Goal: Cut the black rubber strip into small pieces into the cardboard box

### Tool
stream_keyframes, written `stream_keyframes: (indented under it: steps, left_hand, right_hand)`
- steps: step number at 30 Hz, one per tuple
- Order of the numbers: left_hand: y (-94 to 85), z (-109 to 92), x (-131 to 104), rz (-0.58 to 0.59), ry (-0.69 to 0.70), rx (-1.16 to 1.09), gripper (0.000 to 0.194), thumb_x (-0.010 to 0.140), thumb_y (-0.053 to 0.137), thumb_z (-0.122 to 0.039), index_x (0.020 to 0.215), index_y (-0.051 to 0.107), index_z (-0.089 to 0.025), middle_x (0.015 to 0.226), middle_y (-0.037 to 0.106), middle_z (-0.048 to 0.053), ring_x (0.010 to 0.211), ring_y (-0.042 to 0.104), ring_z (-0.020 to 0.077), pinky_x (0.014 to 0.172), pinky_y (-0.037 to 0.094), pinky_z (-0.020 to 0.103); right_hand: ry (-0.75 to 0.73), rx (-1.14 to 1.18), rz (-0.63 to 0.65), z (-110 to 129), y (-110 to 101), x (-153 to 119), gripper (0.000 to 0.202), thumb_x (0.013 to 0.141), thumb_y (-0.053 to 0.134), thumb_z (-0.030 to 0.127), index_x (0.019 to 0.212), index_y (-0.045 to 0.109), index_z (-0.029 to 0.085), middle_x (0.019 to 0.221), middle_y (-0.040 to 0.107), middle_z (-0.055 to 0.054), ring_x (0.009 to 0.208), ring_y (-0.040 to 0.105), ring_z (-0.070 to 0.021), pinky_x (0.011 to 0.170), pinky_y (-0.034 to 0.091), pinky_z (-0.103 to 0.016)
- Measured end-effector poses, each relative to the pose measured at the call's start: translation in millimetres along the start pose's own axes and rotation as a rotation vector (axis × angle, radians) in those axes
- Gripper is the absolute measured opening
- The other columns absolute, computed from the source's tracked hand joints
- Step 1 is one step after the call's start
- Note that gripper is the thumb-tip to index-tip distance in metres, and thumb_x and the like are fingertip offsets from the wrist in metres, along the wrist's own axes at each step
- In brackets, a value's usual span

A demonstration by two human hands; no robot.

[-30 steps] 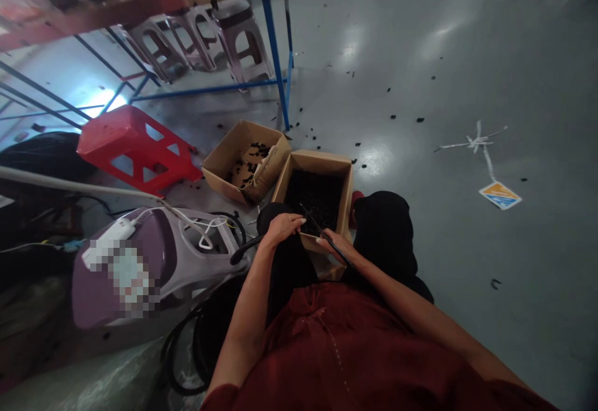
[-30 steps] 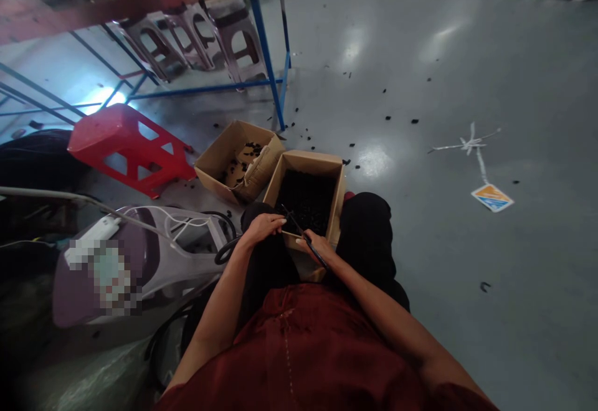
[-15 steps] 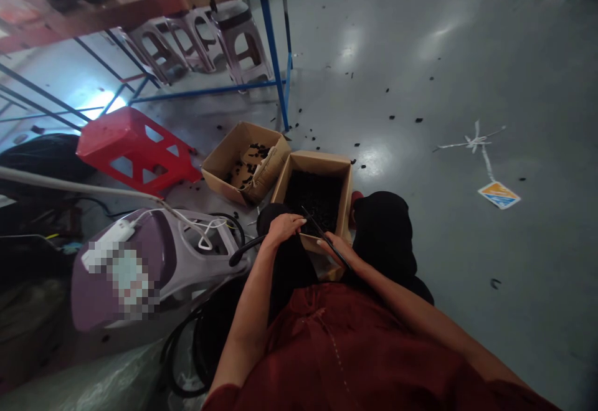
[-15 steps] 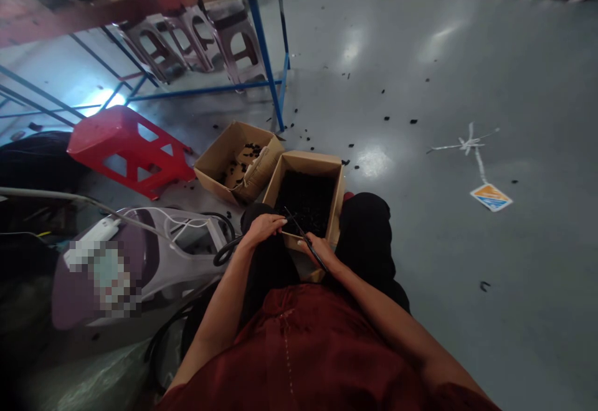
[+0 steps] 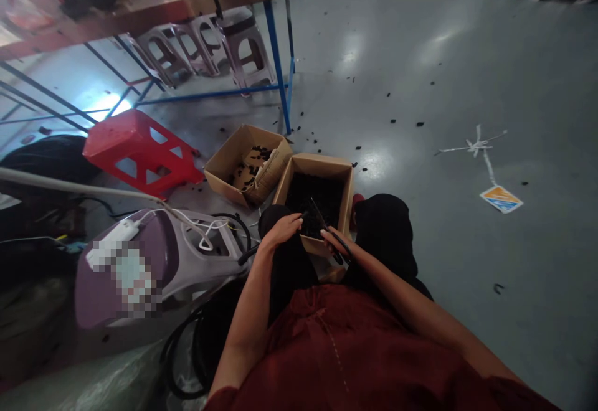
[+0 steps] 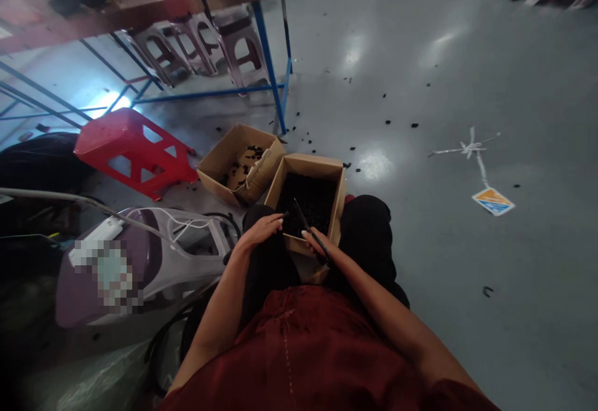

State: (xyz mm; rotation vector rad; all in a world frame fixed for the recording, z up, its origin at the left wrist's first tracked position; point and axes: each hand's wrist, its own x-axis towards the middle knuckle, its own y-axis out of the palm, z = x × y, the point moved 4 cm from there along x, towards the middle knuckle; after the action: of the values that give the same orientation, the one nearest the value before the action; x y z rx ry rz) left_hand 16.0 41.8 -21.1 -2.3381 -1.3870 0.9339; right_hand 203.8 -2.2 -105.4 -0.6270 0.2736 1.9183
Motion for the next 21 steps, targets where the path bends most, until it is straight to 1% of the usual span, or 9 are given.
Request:
stream_keyframes:
  steps: [3, 7, 9, 11, 13, 18, 21]
  left_hand:
    - [-3.9, -2, -5, 0.017, 0.01, -0.077, 0.046, 0.087, 0.04, -0.023, 0.128, 0.056, -0.009, 0.092, 0.067, 0.005, 0.07, 0.054, 0.0117, 0.072, 0.044, 0.023]
    - [-6.9, 0, -8, -0.053, -0.032, -0.183, 0.054, 0.086, 0.046, -0.023, 0.137, 0.046, -0.006, 0.092, 0.069, 0.007, 0.067, 0.056, 0.0111, 0.073, 0.045, 0.024]
    - [-6.0, 1, -9, -0.077, -0.052, -0.201, 0.051, 0.085, 0.049, -0.024, 0.134, 0.049, -0.007, 0.092, 0.07, 0.007, 0.069, 0.059, 0.0119, 0.073, 0.046, 0.024]
    - [-3.3, 1, -9, -0.066, -0.052, -0.158, 0.043, 0.084, 0.051, -0.025, 0.122, 0.059, -0.009, 0.091, 0.071, 0.007, 0.071, 0.06, 0.0131, 0.072, 0.046, 0.024]
    - [-0.5, 1, -9, -0.058, -0.046, -0.103, 0.037, 0.083, 0.052, -0.026, 0.114, 0.065, -0.01, 0.092, 0.071, 0.007, 0.07, 0.06, 0.0135, 0.07, 0.046, 0.024]
    - [4.5, 6, -7, -0.073, -0.05, -0.019, 0.039, 0.085, 0.051, -0.029, 0.118, 0.066, -0.013, 0.094, 0.072, 0.005, 0.071, 0.061, 0.0141, 0.072, 0.046, 0.023]
    - [6.7, 8, -5, -0.048, -0.043, 0.045, 0.04, 0.085, 0.051, -0.029, 0.119, 0.066, -0.014, 0.096, 0.072, 0.005, 0.075, 0.062, 0.0151, 0.074, 0.046, 0.023]
  right_hand:
    - [-0.005, 0.011, -0.005, 2, 0, -8, 0.038, 0.082, 0.05, 0.058, 0.091, 0.046, 0.021, 0.068, 0.052, 0.003, 0.048, 0.046, -0.009, 0.043, 0.04, -0.021]
    - [-0.027, -0.047, -0.008, 1, 2, -23, 0.033, 0.083, 0.051, 0.051, 0.095, 0.049, 0.02, 0.069, 0.053, 0.003, 0.051, 0.047, -0.0092, 0.045, 0.038, -0.02]
    - [-0.053, -0.117, 0.001, 1, 3, -31, 0.031, 0.085, 0.05, 0.049, 0.097, 0.05, 0.02, 0.072, 0.054, 0.002, 0.056, 0.049, -0.0102, 0.048, 0.039, -0.021]
    - [-0.074, -0.193, 0.013, 1, 3, -37, 0.031, 0.086, 0.048, 0.047, 0.101, 0.05, 0.02, 0.074, 0.055, 0.001, 0.059, 0.05, -0.0116, 0.052, 0.04, -0.023]
    - [-0.087, -0.257, 0.029, 1, 4, -41, 0.033, 0.087, 0.048, 0.046, 0.105, 0.051, 0.019, 0.077, 0.056, -0.001, 0.062, 0.051, -0.0129, 0.055, 0.041, -0.025]
    - [-0.103, -0.324, 0.034, 1, 7, -39, 0.035, 0.087, 0.049, 0.045, 0.11, 0.052, 0.019, 0.081, 0.06, -0.003, 0.069, 0.055, -0.0164, 0.064, 0.042, -0.028]
    - [-0.098, -0.336, 0.02, 2, 8, -35, 0.036, 0.088, 0.049, 0.047, 0.11, 0.053, 0.02, 0.082, 0.061, -0.003, 0.074, 0.058, -0.0182, 0.068, 0.043, -0.029]
